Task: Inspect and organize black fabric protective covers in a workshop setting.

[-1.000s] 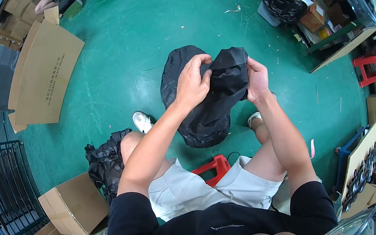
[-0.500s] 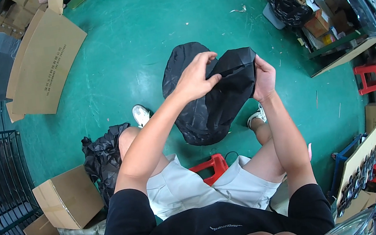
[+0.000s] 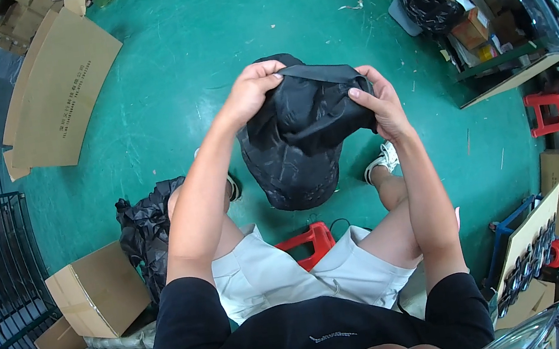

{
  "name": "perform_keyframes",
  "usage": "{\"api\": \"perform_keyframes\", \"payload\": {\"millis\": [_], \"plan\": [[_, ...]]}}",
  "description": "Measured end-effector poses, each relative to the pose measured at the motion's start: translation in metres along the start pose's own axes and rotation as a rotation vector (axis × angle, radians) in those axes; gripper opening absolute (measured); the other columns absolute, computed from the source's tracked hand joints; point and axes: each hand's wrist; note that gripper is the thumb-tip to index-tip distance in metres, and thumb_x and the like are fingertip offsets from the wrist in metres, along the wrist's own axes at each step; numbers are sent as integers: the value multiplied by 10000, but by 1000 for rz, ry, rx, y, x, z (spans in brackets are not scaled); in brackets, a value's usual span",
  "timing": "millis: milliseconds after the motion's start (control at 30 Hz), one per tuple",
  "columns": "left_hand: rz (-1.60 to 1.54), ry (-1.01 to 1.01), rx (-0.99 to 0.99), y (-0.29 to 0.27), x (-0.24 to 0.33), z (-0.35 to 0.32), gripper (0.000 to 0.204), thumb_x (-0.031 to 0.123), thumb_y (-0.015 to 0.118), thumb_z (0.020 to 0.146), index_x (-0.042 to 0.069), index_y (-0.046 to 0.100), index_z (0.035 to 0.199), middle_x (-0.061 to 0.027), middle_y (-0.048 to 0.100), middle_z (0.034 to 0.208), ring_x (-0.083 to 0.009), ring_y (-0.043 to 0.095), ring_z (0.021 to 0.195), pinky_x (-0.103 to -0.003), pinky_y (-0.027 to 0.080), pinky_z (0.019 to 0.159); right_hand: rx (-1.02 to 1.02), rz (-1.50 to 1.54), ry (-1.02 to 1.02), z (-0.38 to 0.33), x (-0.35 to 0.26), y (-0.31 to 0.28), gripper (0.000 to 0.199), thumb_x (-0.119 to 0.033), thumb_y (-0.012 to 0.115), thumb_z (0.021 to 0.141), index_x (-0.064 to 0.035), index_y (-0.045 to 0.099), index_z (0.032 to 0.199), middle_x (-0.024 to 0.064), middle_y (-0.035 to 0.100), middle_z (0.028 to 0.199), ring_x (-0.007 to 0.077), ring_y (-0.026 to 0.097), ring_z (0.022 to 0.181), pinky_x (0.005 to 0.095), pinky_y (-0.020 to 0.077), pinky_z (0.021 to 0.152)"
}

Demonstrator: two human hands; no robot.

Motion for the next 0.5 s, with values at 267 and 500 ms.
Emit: {"api": "perform_keyframes", "payload": {"millis": [267,500], "plan": [[-424,-135,-198,-2,9,-20,220,64,557,862,-59,630,1030,-98,703,939,-125,667,778,-241,529,724,-181,153,180,2,9,-23,179,-180,608,937,-17,631,1008,25,681,917,77,623,819,233,502,744],[-420,-93,-237,-3,10,-14,220,98,575,891,-73,628,1019,-100,701,914,-123,670,754,-241,536,686,-388,-74,157,-9,7,-21,237,-139,707,836,-2,655,1022,-2,678,971,78,609,881,261,477,844]]}}
Point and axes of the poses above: each hand's wrist, its own z-axis towards the middle knuckle, its own y-axis out of the palm, x = y × z
